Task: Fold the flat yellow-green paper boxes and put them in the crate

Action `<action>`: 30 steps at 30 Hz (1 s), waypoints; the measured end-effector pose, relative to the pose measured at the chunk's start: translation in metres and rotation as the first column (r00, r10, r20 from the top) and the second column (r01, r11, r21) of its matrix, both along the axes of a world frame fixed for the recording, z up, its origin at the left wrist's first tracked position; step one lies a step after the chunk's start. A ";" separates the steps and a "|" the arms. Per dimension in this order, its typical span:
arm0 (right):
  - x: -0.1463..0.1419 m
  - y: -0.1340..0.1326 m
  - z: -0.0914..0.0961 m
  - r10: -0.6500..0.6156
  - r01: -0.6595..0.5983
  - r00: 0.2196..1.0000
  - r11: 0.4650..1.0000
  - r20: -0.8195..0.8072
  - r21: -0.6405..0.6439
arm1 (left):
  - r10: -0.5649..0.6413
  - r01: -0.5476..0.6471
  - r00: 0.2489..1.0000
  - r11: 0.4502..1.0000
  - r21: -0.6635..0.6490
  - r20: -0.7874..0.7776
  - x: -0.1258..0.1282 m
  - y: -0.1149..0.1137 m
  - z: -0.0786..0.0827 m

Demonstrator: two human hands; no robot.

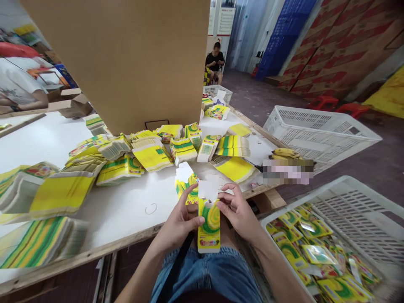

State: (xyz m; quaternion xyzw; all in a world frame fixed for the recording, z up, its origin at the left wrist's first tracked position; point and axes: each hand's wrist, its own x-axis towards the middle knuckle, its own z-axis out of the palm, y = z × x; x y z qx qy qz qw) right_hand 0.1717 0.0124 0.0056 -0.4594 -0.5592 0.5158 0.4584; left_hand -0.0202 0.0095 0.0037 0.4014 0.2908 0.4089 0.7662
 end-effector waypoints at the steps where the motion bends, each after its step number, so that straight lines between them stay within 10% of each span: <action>1: 0.001 0.000 0.000 -0.005 0.005 1.000 1.000 -0.009 -0.014 | -0.018 0.017 1.000 1.000 0.011 0.010 0.001 0.000 -0.002; 8: 0.017 0.004 0.009 -0.012 -0.051 0.970 0.967 0.244 0.248 | 0.053 -0.037 0.991 0.991 0.131 -0.126 0.006 -0.002 -0.010; 13: 0.008 -0.001 0.011 0.025 -0.025 0.931 1.000 0.364 -0.005 | 0.108 -0.055 0.959 0.978 0.199 -0.262 0.012 -0.004 -0.010; 30: -0.002 -0.005 0.006 -0.022 -0.005 0.942 0.997 0.334 0.080 | 0.093 -0.076 0.987 0.989 0.126 -0.133 0.009 -0.003 -0.007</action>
